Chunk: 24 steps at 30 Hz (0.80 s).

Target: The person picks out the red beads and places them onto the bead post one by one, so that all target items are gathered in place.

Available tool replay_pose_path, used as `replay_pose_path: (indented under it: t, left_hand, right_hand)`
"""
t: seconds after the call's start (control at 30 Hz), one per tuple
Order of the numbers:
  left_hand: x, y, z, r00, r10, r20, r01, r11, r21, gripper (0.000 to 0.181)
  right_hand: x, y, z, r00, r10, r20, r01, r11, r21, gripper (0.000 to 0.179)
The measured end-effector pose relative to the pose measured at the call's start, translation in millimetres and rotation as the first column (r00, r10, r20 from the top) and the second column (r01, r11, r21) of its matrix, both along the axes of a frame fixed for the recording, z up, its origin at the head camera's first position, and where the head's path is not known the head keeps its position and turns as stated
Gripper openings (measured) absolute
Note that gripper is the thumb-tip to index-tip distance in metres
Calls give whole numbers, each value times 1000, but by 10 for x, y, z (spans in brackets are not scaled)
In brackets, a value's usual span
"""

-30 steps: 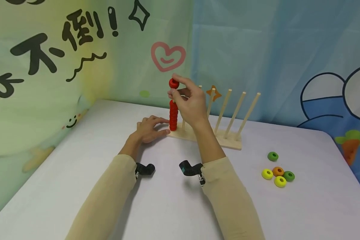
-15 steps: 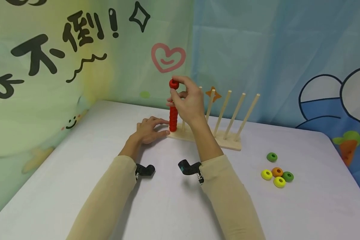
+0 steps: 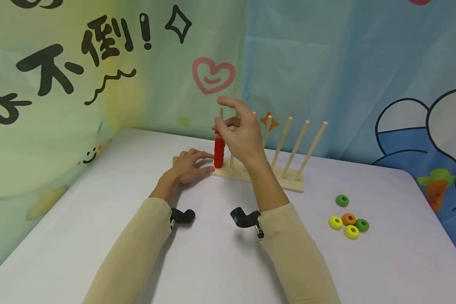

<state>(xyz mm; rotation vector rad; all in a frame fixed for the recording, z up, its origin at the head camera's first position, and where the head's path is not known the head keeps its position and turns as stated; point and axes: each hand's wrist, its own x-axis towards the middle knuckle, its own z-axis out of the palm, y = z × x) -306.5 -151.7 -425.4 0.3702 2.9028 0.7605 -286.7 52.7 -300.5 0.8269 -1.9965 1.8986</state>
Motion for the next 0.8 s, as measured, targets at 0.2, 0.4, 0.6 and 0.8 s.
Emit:
replay_pose_path:
  t: [0.2,0.4,0.6,0.8]
  left_hand:
    - [-66,-15,6,1000,-4,-1,4,1000,-14,52]
    - [-71,-41,44,999,-19,33,21,999,-47,52]
    - [-73,-122,204,997,-62,55,68,990,-121,54]
    - [-82,-173,352,987,-129,100,147,967,-207,57]
  right_hand:
    - [55,52,3,990,24,-141,-21,1000,21,38]
    - [121,149,-68,981,72,-178,-58,995,85,36]
    - [212,324,-176,984,72,-161,-43,983,180,36]
    - [233,467,-286,986,66,-153,-23,963,268,36]
